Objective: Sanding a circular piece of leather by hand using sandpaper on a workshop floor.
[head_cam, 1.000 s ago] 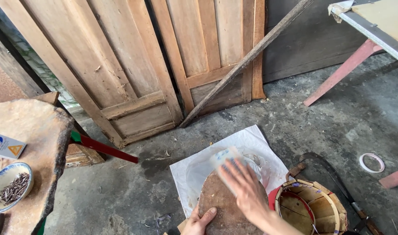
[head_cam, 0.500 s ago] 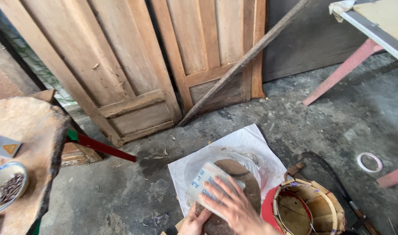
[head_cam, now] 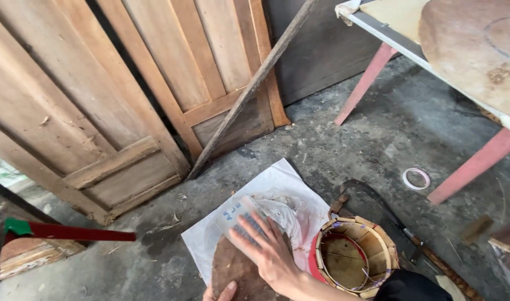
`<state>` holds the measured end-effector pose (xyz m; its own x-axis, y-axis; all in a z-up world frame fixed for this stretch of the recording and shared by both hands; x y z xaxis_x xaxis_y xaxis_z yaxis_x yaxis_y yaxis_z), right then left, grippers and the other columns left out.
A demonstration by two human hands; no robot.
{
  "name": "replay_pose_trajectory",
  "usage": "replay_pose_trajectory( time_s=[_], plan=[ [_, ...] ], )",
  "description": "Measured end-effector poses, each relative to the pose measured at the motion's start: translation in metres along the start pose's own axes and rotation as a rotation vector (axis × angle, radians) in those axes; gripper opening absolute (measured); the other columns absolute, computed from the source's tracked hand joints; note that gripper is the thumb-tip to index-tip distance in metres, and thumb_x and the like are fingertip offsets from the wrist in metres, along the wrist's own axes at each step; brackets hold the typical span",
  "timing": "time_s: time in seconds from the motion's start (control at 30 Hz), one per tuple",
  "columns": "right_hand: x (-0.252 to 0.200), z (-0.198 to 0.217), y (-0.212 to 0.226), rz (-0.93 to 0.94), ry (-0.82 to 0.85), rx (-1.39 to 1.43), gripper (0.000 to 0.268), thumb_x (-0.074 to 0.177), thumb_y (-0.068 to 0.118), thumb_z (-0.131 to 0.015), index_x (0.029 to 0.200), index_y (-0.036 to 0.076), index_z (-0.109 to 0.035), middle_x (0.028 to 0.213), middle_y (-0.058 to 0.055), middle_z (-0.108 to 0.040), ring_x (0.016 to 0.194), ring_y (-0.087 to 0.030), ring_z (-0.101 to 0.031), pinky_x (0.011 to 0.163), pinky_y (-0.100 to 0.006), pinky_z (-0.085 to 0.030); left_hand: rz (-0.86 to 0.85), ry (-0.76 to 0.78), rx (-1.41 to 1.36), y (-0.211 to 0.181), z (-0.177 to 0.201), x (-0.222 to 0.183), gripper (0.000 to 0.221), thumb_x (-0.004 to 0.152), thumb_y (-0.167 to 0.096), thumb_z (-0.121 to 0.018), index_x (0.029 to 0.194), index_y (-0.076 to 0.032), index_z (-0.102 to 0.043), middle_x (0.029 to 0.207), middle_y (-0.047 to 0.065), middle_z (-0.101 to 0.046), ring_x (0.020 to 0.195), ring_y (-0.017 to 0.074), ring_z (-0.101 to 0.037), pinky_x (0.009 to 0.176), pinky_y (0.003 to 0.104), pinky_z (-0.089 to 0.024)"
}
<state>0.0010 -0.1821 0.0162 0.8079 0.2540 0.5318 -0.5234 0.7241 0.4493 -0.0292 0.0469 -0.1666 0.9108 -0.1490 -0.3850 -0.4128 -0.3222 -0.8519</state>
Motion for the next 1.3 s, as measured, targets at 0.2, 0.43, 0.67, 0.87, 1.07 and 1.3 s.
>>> replay_pose_trajectory(
  time_s=[0.2, 0.43, 0.67, 0.87, 1.07, 1.3],
  plan=[
    [-0.006, -0.002, 0.021, 0.201, 0.109, 0.015, 0.055, 0.102, 0.024, -0.043, 0.157, 0.019, -0.043, 0.165, -0.010, -0.037, 0.153, -0.038, -0.030, 0.120, -0.065, -0.020, -0.074, 0.253, 0.010, -0.039, -0.026, 0.016, 0.072, 0.087, -0.001, -0.076, 0.153, -0.001, -0.046, 0.154, 0.018, -0.058, 0.142, 0.0228, -0.052, 0.117, 0.037, -0.035],
    [-0.010, -0.001, 0.035, 0.143, 0.083, -0.011, 0.080, 0.099, 0.071, -0.038, 0.159, 0.018, -0.041, 0.167, -0.012, -0.033, 0.155, -0.042, -0.023, 0.122, -0.063, -0.017, -0.084, 0.438, 0.129, -0.045, -0.031, 0.017, 0.083, 0.092, -0.014, -0.079, 0.161, -0.013, -0.032, 0.166, 0.004, -0.040, 0.151, 0.0126, -0.034, 0.122, 0.033, -0.027],
    [0.027, 0.012, 0.007, -0.152, 0.078, 0.045, 0.104, 0.072, -0.027, -0.043, 0.158, 0.030, -0.029, 0.170, -0.001, -0.027, 0.158, -0.024, -0.017, 0.129, -0.050, -0.007, 0.242, 0.013, 0.478, -0.107, -0.063, -0.021, 0.088, 0.079, -0.035, -0.080, 0.158, -0.038, -0.043, 0.159, -0.014, -0.057, 0.149, 0.0023, -0.044, 0.122, 0.017, -0.029],
    [0.037, 0.031, -0.049, -0.975, -0.133, 0.494, 0.075, 0.097, -0.007, -0.046, 0.156, 0.036, -0.031, 0.172, 0.003, -0.019, 0.065, -0.011, -0.066, 0.036, -0.021, -0.041, 0.390, -0.132, -0.315, -0.151, -0.099, -0.036, 0.084, 0.086, 0.012, -0.063, 0.162, -0.017, -0.038, 0.155, 0.021, -0.055, 0.139, 0.0422, -0.053, 0.115, 0.050, -0.040],
    [0.019, 0.020, -0.066, -1.500, -0.100, 0.839, 0.059, 0.103, 0.021, -0.048, 0.160, 0.033, -0.036, 0.171, 0.004, -0.025, 0.156, -0.019, -0.029, 0.128, -0.043, -0.026, 0.430, -0.312, -0.367, -0.193, -0.130, -0.053, 0.070, 0.087, 0.007, -0.061, 0.154, -0.012, -0.054, 0.143, 0.021, -0.065, 0.130, 0.0409, -0.060, 0.110, 0.046, -0.045],
    [0.023, 0.028, -0.070, -1.334, -0.155, 0.773, 0.059, 0.099, 0.024, -0.052, 0.157, 0.023, -0.039, 0.165, 0.003, -0.040, 0.154, -0.015, -0.034, 0.127, -0.037, -0.024, 0.449, -0.202, -0.078, -0.130, -0.075, -0.031, 0.038, 0.086, -0.006, -0.078, 0.123, -0.002, -0.072, 0.110, 0.018, -0.076, 0.099, 0.0350, -0.072, 0.087, 0.041, -0.053]
  ],
)
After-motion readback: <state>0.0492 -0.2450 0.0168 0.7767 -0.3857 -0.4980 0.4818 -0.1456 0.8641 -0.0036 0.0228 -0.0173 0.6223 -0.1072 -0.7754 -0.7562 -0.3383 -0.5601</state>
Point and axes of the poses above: each hand's wrist, its own x-axis towards the middle knuckle, its own z-axis out of the back of the hand, y = z × x, the point moved 2 cm from there along x, towards the middle knuckle
